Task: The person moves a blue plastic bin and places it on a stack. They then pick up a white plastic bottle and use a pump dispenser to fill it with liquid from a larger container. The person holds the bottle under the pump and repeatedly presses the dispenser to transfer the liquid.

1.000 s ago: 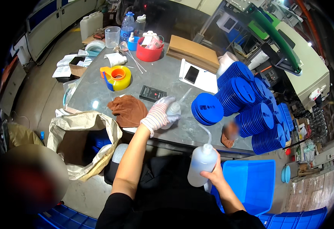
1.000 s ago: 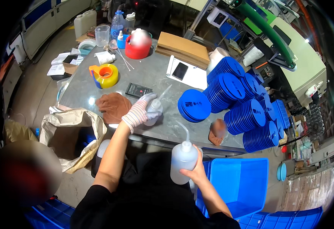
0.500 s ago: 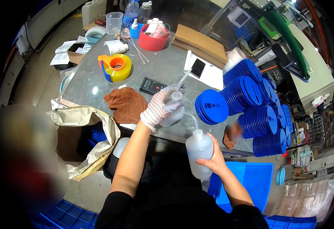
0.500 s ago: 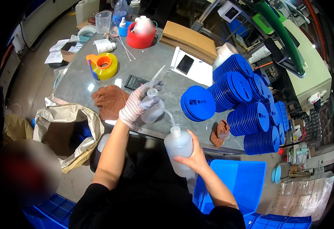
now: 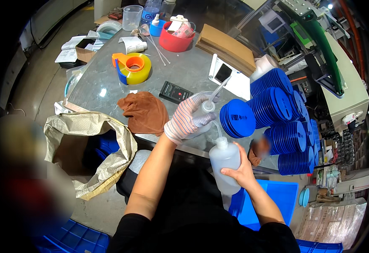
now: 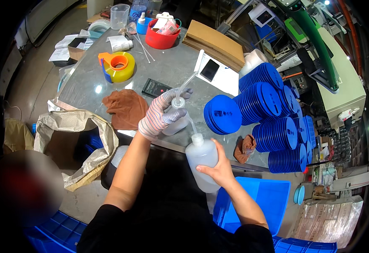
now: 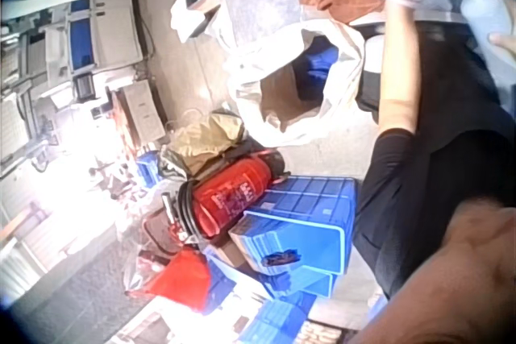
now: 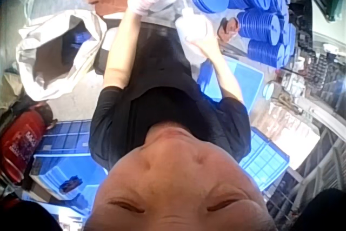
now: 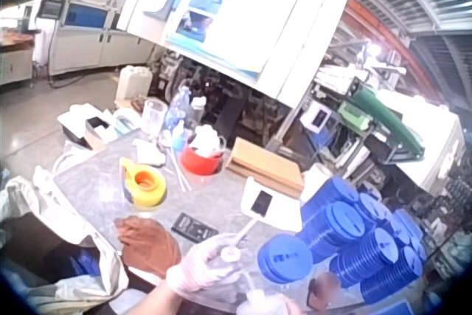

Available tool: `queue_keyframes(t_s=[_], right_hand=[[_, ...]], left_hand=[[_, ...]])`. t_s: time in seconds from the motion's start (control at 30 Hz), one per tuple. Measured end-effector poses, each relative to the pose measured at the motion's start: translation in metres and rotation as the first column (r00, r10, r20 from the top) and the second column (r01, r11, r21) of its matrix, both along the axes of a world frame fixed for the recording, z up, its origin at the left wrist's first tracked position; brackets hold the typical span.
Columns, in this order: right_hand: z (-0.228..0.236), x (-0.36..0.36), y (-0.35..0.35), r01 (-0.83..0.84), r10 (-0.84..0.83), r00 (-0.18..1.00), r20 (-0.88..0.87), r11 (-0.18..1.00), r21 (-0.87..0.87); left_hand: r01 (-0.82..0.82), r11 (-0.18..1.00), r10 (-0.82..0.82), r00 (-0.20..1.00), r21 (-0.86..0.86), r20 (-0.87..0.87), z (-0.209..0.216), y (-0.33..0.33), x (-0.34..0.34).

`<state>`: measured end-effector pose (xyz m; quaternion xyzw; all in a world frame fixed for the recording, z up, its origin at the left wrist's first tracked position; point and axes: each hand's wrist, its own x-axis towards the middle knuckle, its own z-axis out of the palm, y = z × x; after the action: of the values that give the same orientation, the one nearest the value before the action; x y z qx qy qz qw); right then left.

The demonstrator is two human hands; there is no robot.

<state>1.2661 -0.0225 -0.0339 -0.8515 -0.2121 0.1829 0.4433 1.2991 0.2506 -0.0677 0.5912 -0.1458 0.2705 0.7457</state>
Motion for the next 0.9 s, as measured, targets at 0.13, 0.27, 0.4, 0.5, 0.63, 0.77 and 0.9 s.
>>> queue_keyframes(t_s=[0.13, 0.27, 0.4, 0.5, 0.63, 0.77, 0.9], right_hand=[[0.006, 0.005, 0.001, -0.007, 0.01, 0.999, 0.04, 0.996, -0.089], [0.011, 0.009, 0.002, -0.019, 0.026, 0.998, 0.057, 0.992, -0.122], [0.006, 0.011, 0.004, 0.0, 0.003, 0.999, 0.035, 0.996, -0.087], [0.0, 0.01, 0.004, 0.02, -0.02, 1.0, 0.003, 0.998, -0.052], [-0.002, 0.006, 0.013, 0.03, -0.028, 0.999, 0.031, 0.996, -0.083], [-0.013, 0.003, 0.013, 0.073, -0.071, 0.996, -0.046, 0.997, 0.041], [-0.012, -0.001, 0.016, 0.078, -0.076, 0.996, -0.052, 0.997, 0.03]], left_hand=[[0.057, 0.998, -0.056, 0.998, 0.023, -0.043, 0.0, 0.001, -0.001], [0.079, 0.993, -0.071, 0.993, 0.088, -0.091, -0.001, 0.004, 0.001], [0.068, 0.987, -0.052, 0.992, 0.143, -0.114, 0.003, 0.002, 0.001], [0.024, 0.967, -0.01, 0.998, 0.255, -0.054, 0.002, 0.0, 0.006], [0.002, 0.912, 0.008, 1.0, 0.41, -0.023, -0.007, 0.002, 0.008], [-0.038, 0.811, 0.051, 0.999, 0.583, -0.006, -0.019, 0.006, 0.01], [0.002, 0.829, 0.068, 0.992, 0.56, -0.103, -0.017, 0.011, 0.001]])
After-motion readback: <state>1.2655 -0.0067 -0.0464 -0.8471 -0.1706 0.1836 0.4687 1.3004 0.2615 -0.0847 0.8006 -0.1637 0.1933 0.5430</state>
